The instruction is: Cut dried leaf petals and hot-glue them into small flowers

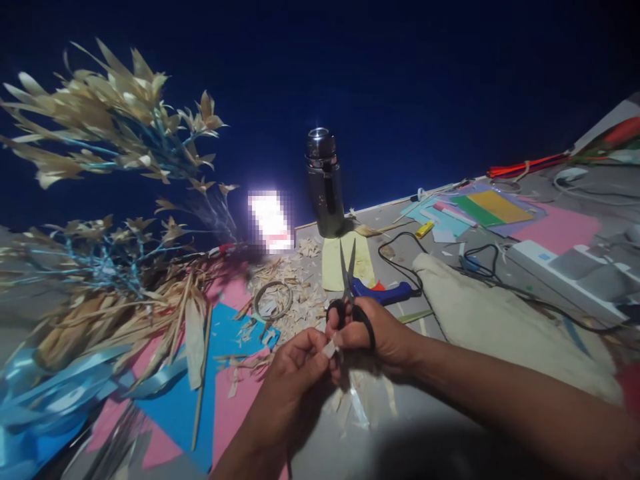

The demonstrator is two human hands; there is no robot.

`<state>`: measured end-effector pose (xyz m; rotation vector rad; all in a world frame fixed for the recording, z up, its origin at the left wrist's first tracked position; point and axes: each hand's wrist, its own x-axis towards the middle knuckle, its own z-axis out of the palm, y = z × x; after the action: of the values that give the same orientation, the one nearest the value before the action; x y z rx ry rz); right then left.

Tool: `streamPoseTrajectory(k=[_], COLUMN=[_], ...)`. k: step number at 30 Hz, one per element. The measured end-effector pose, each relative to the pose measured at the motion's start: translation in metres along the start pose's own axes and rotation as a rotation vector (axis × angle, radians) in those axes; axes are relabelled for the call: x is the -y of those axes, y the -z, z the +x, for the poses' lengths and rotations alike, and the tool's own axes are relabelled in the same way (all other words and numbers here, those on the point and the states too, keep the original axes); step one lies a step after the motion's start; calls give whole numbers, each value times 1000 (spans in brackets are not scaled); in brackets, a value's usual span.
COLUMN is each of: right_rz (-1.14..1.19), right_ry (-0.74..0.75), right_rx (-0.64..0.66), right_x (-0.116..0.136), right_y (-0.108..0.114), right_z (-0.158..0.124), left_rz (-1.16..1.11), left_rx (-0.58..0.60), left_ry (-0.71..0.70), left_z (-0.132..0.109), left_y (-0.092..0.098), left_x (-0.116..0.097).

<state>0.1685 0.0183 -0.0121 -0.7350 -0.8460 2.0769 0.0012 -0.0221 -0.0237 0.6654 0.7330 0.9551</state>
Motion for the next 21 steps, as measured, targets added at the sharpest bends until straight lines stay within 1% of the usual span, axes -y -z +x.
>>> streamPoseTrajectory(k=[4,5,8,10,11,14,16,18,21], right_rz=[-34,-56,-73,-75,-89,-179,-207,-202,-240], right_ry=[55,67,52,45,54,120,171,218,247], right_rx=[-129,-120,-19,-18,-51,-204,-299,-367,-394], right_x=[9,10,6,3,2,6,12,19,29], right_y=[1,1,-2,-5,-6,-5,-2,3,7], right_z=[0,-1,-4,-5,-6,-3,0,4,6], left_rz=[-64,-60,-30,-15,-12,-29,-45,-50,3], left_rx=[2,1,-14,-3,8,23,-19,-102,-274], left_ry=[16,14,-3,-9,-9,0,8,9,-38], left_z=[0,0,2,3,3,4,4,4,5], left_y=[-1,0,3,4,5,6,6,4,2], left_x=[-3,-2,0,2,3,4,3,0,-13])
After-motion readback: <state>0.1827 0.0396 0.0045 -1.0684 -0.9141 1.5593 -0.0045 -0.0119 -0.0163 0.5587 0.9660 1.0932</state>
